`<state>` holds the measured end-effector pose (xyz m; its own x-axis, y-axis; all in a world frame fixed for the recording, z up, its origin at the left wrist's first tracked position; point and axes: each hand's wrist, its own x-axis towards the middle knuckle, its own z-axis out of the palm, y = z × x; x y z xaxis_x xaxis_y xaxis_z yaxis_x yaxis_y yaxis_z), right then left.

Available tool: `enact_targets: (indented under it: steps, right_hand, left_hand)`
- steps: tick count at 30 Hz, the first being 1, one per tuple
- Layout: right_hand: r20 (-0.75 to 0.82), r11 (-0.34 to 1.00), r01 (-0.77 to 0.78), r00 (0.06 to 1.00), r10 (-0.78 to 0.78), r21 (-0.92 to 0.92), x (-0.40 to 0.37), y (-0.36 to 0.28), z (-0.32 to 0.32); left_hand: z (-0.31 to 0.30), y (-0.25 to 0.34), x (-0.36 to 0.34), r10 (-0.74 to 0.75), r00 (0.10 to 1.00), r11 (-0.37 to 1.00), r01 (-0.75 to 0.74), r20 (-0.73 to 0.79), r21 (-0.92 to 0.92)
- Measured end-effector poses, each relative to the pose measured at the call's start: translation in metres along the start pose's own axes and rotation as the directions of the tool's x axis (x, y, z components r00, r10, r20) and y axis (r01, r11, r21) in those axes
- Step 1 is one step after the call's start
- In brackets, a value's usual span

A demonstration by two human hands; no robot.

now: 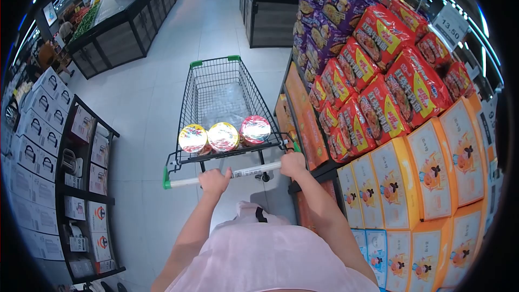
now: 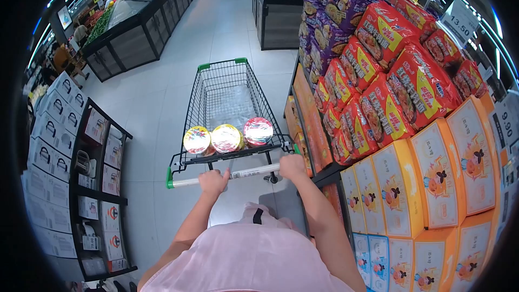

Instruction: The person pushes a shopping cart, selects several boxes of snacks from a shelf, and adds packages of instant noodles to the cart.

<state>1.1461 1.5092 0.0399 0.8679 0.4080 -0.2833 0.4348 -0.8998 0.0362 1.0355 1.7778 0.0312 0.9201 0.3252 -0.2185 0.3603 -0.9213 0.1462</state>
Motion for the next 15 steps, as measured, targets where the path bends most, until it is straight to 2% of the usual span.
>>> enact_targets:
  steps: [5,8,12,15]
  right_hand:
    - [0.052,0.999,0.042,0.998,-0.043,0.021,-0.018,0.002,-0.003]
    - [0.140,0.996,0.083,0.987,-0.080,-0.019,-0.027,0.004,-0.003]
    - [0.129,0.997,0.075,0.989,-0.072,-0.020,-0.052,-0.004,-0.007]
    - [0.190,0.999,0.042,0.981,-0.037,-0.023,-0.070,-0.008,0.002]
  left_hand:
    - [0.001,-0.006,-0.011,0.078,0.992,0.997,-0.076,0.102,-0.019]
    - [-0.002,-0.015,-0.019,0.208,0.964,0.977,-0.199,0.164,-0.073]
    - [-0.010,-0.025,-0.027,0.370,0.882,0.928,-0.338,0.292,-0.156]
    - [-0.009,-0.031,-0.035,0.441,0.827,0.897,-0.391,0.349,-0.208]
